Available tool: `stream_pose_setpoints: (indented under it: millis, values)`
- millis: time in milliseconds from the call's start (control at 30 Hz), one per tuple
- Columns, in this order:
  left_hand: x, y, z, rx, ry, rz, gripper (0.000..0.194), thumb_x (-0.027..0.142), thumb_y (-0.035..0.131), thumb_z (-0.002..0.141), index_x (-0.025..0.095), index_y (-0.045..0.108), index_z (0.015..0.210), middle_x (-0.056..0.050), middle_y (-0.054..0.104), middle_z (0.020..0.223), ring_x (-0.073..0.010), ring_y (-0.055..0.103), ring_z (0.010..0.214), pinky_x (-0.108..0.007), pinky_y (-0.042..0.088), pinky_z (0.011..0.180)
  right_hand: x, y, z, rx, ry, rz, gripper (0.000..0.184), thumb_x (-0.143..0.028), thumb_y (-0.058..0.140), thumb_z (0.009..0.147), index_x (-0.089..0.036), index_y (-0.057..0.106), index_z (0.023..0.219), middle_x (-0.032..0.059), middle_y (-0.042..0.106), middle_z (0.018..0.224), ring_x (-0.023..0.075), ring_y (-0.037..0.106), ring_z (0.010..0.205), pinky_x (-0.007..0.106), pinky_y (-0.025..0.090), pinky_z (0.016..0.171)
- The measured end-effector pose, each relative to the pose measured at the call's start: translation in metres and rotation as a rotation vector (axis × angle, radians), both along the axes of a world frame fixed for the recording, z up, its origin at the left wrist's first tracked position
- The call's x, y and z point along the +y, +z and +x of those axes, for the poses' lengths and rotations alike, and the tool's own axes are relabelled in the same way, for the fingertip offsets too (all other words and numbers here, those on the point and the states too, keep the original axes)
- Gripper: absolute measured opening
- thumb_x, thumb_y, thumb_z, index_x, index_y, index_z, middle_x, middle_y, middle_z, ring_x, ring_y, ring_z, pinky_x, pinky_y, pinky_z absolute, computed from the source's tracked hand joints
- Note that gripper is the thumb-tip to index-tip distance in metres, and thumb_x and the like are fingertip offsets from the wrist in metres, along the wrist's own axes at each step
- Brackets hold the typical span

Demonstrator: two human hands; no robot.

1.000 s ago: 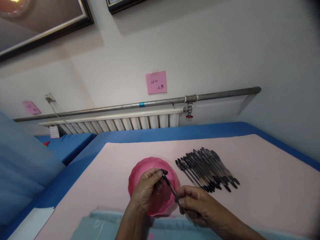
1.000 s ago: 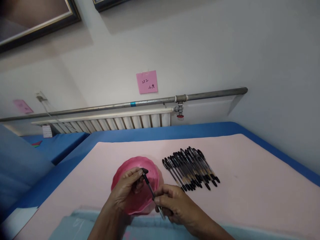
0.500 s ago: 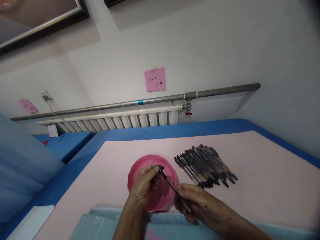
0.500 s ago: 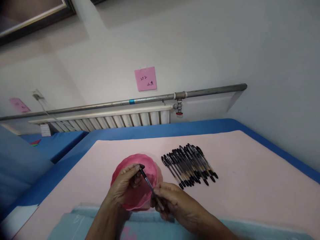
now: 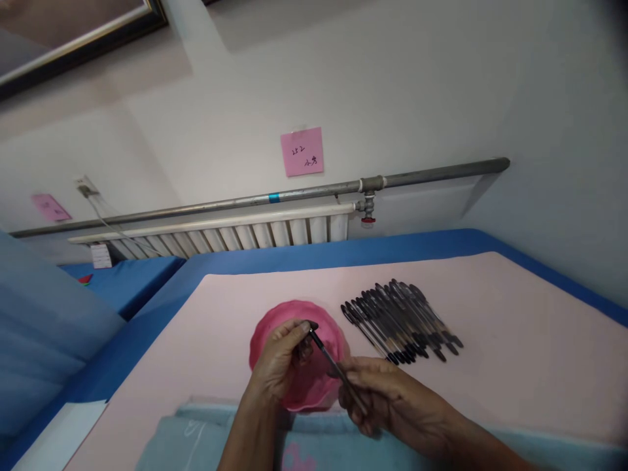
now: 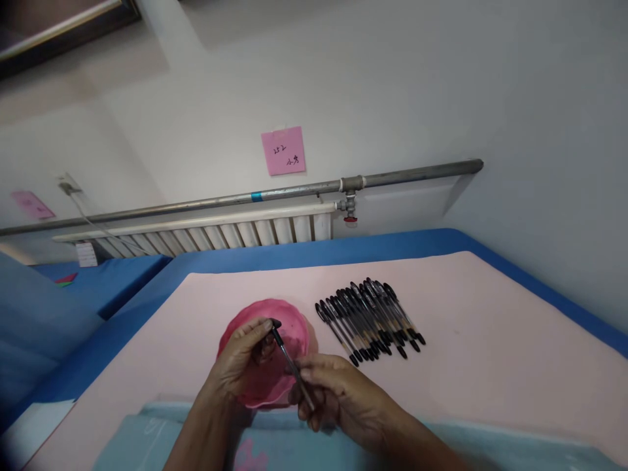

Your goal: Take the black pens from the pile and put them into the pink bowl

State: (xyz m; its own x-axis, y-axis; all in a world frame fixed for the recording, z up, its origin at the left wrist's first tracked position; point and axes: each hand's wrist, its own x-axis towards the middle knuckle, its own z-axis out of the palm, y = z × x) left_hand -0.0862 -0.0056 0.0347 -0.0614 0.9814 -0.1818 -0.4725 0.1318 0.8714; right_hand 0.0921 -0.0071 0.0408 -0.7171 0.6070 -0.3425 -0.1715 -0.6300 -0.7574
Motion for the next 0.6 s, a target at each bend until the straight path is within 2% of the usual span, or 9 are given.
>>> stream_pose_setpoints:
  millis: [167, 333, 500, 600]
  values:
    - [0.0003, -0.0014, -0.0011, 0.006, 0.017, 0.003, 0.021, 0.031, 0.072, 0.066, 0.012, 0.063, 0.068, 0.004, 0.051, 0.049, -0.0036, 0.04, 0.042, -0.017, 0.026, 0.041, -0.0001, 0.0028, 0.0014, -0.033, -0.065, 0.064, 0.019, -0.024, 0.067, 0.064, -0.017, 0.056, 0.077, -0.0057, 0.05, 0.051, 0.006, 0.044, 0.044, 0.019, 0.029, 0.043]
    - [0.0002, 0.0009, -0.0017, 0.003, 0.015, 0.004, 0.022, 0.031, 0.073, 0.065, 0.012, 0.061, 0.068, 0.004, 0.05, 0.049, -0.0033, 0.039, 0.042, -0.016, 0.026, 0.04, -0.0014, 0.0032, 0.0005, -0.047, -0.035, 0.02, 0.024, -0.04, 0.059, 0.072, -0.016, 0.054, 0.071, 0.0, 0.056, 0.06, 0.0097, 0.05, 0.05, 0.02, 0.03, 0.041]
    - [0.0006, -0.0001, -0.0023, 0.011, 0.025, 0.0, 0.022, 0.031, 0.072, 0.065, 0.012, 0.061, 0.067, 0.004, 0.051, 0.049, -0.0035, 0.04, 0.042, -0.017, 0.027, 0.041, 0.0009, 0.0007, 0.0009, -0.052, -0.079, 0.1, 0.021, -0.027, 0.066, 0.066, -0.017, 0.056, 0.081, -0.0047, 0.053, 0.056, 0.0065, 0.046, 0.045, 0.019, 0.029, 0.043]
    - [0.0003, 0.0003, -0.0021, 0.02, 0.013, -0.003, 0.023, 0.032, 0.072, 0.065, 0.012, 0.061, 0.068, 0.004, 0.05, 0.049, -0.0034, 0.039, 0.041, -0.017, 0.025, 0.04, 0.0006, 0.0008, 0.0003, -0.043, -0.062, 0.081, 0.023, -0.038, 0.06, 0.072, -0.016, 0.055, 0.075, -0.0019, 0.054, 0.058, 0.0096, 0.05, 0.05, 0.021, 0.03, 0.043]
